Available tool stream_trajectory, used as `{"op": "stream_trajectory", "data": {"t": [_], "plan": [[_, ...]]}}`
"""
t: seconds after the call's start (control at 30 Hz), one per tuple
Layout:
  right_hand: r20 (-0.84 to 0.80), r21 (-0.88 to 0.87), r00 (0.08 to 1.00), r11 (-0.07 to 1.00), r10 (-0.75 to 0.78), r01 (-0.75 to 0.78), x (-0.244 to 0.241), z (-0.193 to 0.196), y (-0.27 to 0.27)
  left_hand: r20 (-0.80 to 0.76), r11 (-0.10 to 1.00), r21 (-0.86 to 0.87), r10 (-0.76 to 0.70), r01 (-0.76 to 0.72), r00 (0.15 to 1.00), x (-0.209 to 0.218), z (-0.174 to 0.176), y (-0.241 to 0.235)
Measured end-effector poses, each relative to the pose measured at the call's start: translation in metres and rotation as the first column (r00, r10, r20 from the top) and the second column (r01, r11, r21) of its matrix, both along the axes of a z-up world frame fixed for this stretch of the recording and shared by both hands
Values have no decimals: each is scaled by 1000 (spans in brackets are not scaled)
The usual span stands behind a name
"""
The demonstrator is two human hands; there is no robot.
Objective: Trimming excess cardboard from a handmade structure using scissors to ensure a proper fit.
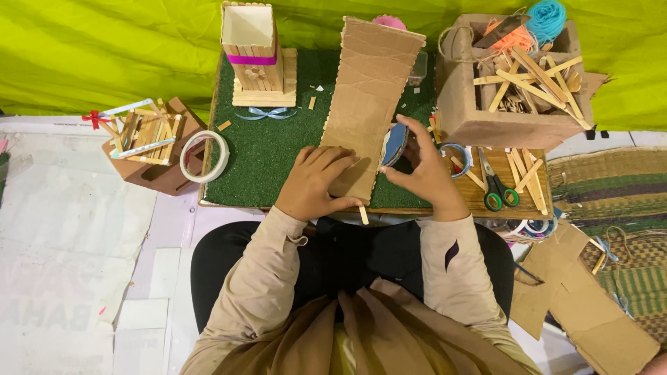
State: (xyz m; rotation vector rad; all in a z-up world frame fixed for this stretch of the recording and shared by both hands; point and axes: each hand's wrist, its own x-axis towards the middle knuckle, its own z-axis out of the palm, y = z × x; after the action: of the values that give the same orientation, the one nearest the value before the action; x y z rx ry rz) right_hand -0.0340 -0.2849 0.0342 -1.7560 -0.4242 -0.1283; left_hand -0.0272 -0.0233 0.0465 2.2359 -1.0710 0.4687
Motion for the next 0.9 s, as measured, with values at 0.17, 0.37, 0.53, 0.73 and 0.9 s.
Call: {"op": "stream_trajectory", "data": {"t": [0.17, 0.37, 0.53, 0.73, 0.9], "plan": [[38, -60, 999, 998, 8, -6, 4, -3, 2, 12, 1000, 23, 6, -6, 1000, 0, 0, 1], [32, -75, 999, 997, 22, -20, 2, 1, 3, 8, 999, 38, 10, -10, 1000, 0, -4, 1], [-11, -37, 998, 998, 57, -58, 2, 0, 2, 21, 999, 44, 31, -32, 999, 4, -15, 1], [-10, -73, 999, 997, 40, -41, 3, 6, 9, -61, 997, -66, -52, 48, 997, 11, -19, 3], [-33, -138, 999, 990, 14, -19, -1, 18, 17, -111, 994, -82, -76, 67, 991, 11, -18, 4]]}}
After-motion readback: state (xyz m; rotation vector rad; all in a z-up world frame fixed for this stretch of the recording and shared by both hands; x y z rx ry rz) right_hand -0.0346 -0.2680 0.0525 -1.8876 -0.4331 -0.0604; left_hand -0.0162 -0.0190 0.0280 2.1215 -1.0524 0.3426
